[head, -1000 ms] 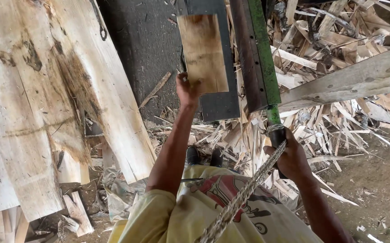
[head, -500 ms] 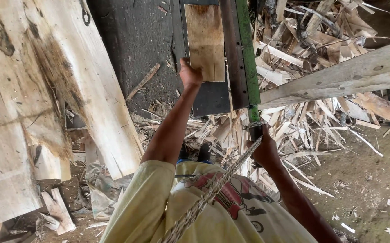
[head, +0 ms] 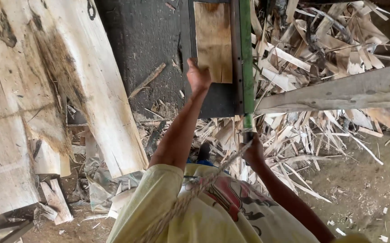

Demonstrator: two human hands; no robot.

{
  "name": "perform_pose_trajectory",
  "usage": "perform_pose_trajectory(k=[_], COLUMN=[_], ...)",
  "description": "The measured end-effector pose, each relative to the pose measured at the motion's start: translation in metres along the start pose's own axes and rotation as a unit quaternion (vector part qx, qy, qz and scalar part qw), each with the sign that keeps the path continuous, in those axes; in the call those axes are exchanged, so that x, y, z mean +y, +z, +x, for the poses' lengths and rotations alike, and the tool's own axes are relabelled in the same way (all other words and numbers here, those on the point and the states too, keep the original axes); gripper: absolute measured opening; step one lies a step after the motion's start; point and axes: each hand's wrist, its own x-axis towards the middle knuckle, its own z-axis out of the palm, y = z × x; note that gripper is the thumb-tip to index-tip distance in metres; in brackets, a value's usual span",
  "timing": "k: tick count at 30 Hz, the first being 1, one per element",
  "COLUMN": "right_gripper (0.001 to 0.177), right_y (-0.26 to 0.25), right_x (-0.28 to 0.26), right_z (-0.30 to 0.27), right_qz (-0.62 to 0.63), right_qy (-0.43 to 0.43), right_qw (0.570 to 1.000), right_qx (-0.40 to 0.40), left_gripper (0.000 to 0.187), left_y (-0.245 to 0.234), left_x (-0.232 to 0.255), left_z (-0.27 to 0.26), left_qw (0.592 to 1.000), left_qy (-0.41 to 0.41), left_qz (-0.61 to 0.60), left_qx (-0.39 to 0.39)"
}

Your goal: Cutting thin strips of wood or bark using a manual lever-operated guillotine cutter.

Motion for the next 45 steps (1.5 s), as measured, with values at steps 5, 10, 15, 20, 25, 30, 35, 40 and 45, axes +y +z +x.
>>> perform_pose_trajectory(k=[5, 10, 15, 20, 25, 30, 35, 40, 45], right_gripper=[0.047, 0.05, 0.051, 0.055, 0.053, 0.049, 0.054, 0.055, 0.062], right_y=[0.012, -0.02, -0.038, -0.058, -0.099, -0.091, -0.066, -0.071, -0.091], right_x=[0.014, -0.01, -0.029, -0.054, -0.089, -0.069, -0.068, -0.056, -0.006], right_z=[0.014, -0.013, -0.022, -0.039, -0.06, -0.056, -0.04, -0.042, -0.037], right_qz=[0.009, 0.019, 0.043, 0.065, 0.043, -0.021, 0.006, 0.049, 0.259], right_qy=[-0.061, -0.063, -0.057, -0.006, 0.039, -0.071, 0.008, -0.014, -0.124], right_qw=[0.997, 0.997, 0.997, 0.998, 0.998, 0.997, 1.0, 0.998, 0.952], right_qx=[0.041, 0.037, 0.016, -0.017, -0.033, 0.018, -0.016, -0.044, -0.101], left_gripper=[0.046, 0.037, 0.034, 0.041, 0.044, 0.044, 0.042, 0.042, 0.04], left_y=[-0.002, -0.003, 0.0, -0.002, 0.007, 0.002, -0.034, -0.135, -0.196], left_x=[-0.002, 0.017, 0.001, 0.001, -0.001, -0.022, -0.039, -0.007, -0.009], left_z=[0.004, -0.014, -0.005, -0.01, -0.002, -0.006, -0.025, -0.071, -0.103], left_qw=[0.999, 0.995, 0.994, 0.995, 0.996, 0.995, 0.99, 0.953, 0.88], left_qy=[0.003, 0.002, -0.036, -0.057, -0.057, -0.042, -0.066, -0.216, -0.285], left_qz=[-0.039, -0.091, -0.098, -0.079, -0.058, -0.086, -0.127, -0.191, -0.331], left_qx=[0.03, 0.026, 0.03, 0.022, 0.034, 0.034, 0.007, -0.093, -0.188])
